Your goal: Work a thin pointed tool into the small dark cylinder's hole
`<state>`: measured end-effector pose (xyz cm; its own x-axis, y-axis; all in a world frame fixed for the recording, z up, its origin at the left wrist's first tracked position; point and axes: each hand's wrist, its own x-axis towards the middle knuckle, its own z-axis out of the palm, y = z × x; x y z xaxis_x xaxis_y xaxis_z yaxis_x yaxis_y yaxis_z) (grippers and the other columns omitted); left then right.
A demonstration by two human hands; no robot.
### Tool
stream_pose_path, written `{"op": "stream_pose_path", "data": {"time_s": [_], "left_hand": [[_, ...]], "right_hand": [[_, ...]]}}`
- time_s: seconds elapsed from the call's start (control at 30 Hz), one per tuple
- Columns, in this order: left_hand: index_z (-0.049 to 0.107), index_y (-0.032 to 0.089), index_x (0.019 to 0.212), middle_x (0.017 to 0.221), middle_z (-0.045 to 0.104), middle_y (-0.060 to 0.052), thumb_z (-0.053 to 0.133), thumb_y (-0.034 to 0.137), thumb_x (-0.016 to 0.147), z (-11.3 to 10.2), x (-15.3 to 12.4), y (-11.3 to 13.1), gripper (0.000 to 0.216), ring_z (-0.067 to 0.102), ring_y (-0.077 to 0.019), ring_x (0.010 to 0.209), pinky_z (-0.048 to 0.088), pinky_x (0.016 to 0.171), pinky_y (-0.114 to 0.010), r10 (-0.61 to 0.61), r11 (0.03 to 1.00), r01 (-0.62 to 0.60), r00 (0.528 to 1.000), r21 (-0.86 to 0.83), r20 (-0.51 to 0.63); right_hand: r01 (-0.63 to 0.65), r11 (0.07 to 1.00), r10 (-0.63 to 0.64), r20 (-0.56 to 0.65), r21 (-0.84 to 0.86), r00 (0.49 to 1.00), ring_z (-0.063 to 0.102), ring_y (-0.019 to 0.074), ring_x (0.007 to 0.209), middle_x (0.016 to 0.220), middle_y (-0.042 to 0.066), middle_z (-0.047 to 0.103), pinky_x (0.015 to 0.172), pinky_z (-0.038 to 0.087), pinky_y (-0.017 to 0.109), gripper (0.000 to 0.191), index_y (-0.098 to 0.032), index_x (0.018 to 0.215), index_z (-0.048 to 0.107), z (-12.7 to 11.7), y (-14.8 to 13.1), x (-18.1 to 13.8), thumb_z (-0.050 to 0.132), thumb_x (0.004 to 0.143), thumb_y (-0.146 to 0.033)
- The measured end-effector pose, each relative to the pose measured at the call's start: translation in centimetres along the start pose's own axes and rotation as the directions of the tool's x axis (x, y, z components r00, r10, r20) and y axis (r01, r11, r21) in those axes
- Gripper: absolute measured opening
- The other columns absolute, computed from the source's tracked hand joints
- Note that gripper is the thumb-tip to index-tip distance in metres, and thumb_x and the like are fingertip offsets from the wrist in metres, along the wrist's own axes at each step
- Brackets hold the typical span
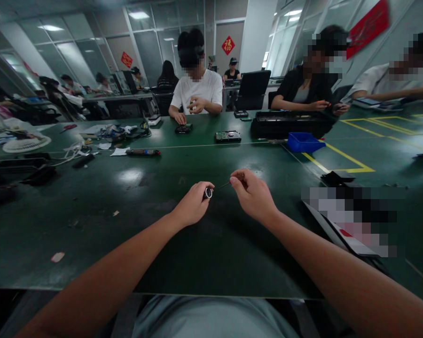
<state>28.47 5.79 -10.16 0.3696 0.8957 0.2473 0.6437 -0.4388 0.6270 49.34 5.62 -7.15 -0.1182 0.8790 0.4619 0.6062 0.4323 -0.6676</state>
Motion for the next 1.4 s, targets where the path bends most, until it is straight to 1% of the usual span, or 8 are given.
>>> {"op": "stream_pose_path", "data": {"time_s": [0.2, 0.4, 0.47, 0.73, 0.87, 1.0, 1.2, 1.4], "left_hand": [[0.066, 0.026, 0.124, 0.126, 0.063, -0.006, 0.066, 0.011, 0.086, -0.4, 0.5, -1.2, 0.041, 0.055, -0.0241, 0.121, 0.041, 0.109, -0.046, 0.058, 0.998, -0.057, 0.998, 0.019, -0.017], [0.065, 0.022, 0.126, 0.125, 0.066, -0.006, 0.069, 0.016, 0.087, -0.3, 0.5, -1.1, 0.040, 0.058, -0.0241, 0.120, 0.043, 0.108, -0.045, 0.022, 1.000, -0.023, 0.996, -0.016, -0.089], [0.065, 0.023, 0.125, 0.127, 0.066, -0.005, 0.069, 0.017, 0.087, -0.4, 0.5, -1.2, 0.039, 0.058, -0.0231, 0.120, 0.042, 0.109, -0.044, 0.036, 0.998, -0.041, 0.994, -0.041, -0.108], [0.062, 0.026, 0.130, 0.129, 0.066, -0.003, 0.070, 0.019, 0.088, -0.3, 0.5, -1.6, 0.044, 0.058, -0.0225, 0.122, 0.042, 0.110, -0.043, 0.042, 0.998, -0.048, 0.993, -0.050, -0.113], [0.062, 0.024, 0.131, 0.130, 0.066, -0.005, 0.071, 0.020, 0.087, -0.4, 0.5, -1.4, 0.045, 0.058, -0.0230, 0.123, 0.042, 0.110, -0.043, 0.026, 0.998, -0.032, 0.992, -0.051, -0.123], [0.065, 0.024, 0.126, 0.125, 0.068, -0.005, 0.072, 0.020, 0.086, -0.5, 0.4, -1.4, 0.041, 0.060, -0.0226, 0.119, 0.044, 0.108, -0.043, 0.057, 0.997, -0.061, 0.993, -0.041, -0.108], [0.065, 0.025, 0.127, 0.126, 0.067, -0.005, 0.071, 0.021, 0.087, -0.5, 0.4, -1.6, 0.040, 0.060, -0.0228, 0.120, 0.044, 0.109, -0.044, 0.070, 0.996, -0.076, 0.992, -0.056, -0.106], [0.064, 0.024, 0.127, 0.126, 0.067, -0.005, 0.071, 0.022, 0.087, -0.5, 0.4, -1.7, 0.040, 0.060, -0.0231, 0.119, 0.044, 0.109, -0.044, 0.074, 0.995, -0.081, 0.990, -0.054, -0.120]], "right_hand": [[0.008, 1.000, -0.008, -0.019, 0.010, 1.000, 0.058, 0.0162, 0.058, 0.064, 0.001, 0.063, 0.059, 0.041, 0.031, 0.029, -0.020, 0.080, 0.064, -0.2, -0.2, -0.2, 0.056, 0.094, -0.043], [-0.012, 0.934, 0.050, -0.098, 0.356, 0.994, 0.068, 0.0184, 0.073, 0.082, 0.005, 0.072, 0.069, 0.053, 0.034, 0.022, -0.019, 0.099, 0.063, -0.2, 0.1, -0.3, 0.056, 0.094, -0.040], [-0.019, 0.918, 0.063, -0.097, 0.396, 0.993, 0.070, 0.0194, 0.076, 0.084, 0.006, 0.073, 0.071, 0.055, 0.036, 0.023, -0.019, 0.101, 0.064, 0.0, 0.2, -0.3, 0.058, 0.093, -0.040], [-0.028, 0.951, 0.052, -0.071, 0.307, 0.996, 0.071, 0.0194, 0.078, 0.085, 0.006, 0.074, 0.070, 0.053, 0.034, 0.024, -0.020, 0.100, 0.065, 0.3, 0.4, -0.3, 0.055, 0.095, -0.042], [-0.060, 0.991, 0.070, -0.083, 0.117, 0.994, 0.059, 0.0145, 0.055, 0.064, 0.001, 0.067, 0.054, 0.041, 0.029, 0.032, -0.020, 0.077, 0.064, -0.2, -0.1, -0.3, 0.061, 0.091, -0.049], [-0.035, 0.999, 0.037, -0.111, 0.015, 0.993, 0.050, 0.0117, 0.048, 0.056, -0.002, 0.061, 0.051, 0.036, 0.027, 0.038, -0.021, 0.066, 0.058, -0.4, -0.3, -0.3, 0.065, 0.088, -0.052], [0.040, 0.998, -0.037, -0.052, 0.053, 0.998, 0.060, 0.0152, 0.058, 0.068, 0.002, 0.069, 0.054, 0.041, 0.028, 0.028, -0.020, 0.081, 0.066, -0.4, -0.4, -0.4, 0.065, 0.089, -0.047], [0.147, 0.986, -0.148, 0.000, 0.075, 0.989, 0.069, 0.0214, 0.079, 0.088, 0.006, 0.074, 0.073, 0.052, 0.037, 0.015, -0.022, 0.098, 0.068, -0.7, -0.6, -0.5, 0.059, 0.092, -0.033]]}}
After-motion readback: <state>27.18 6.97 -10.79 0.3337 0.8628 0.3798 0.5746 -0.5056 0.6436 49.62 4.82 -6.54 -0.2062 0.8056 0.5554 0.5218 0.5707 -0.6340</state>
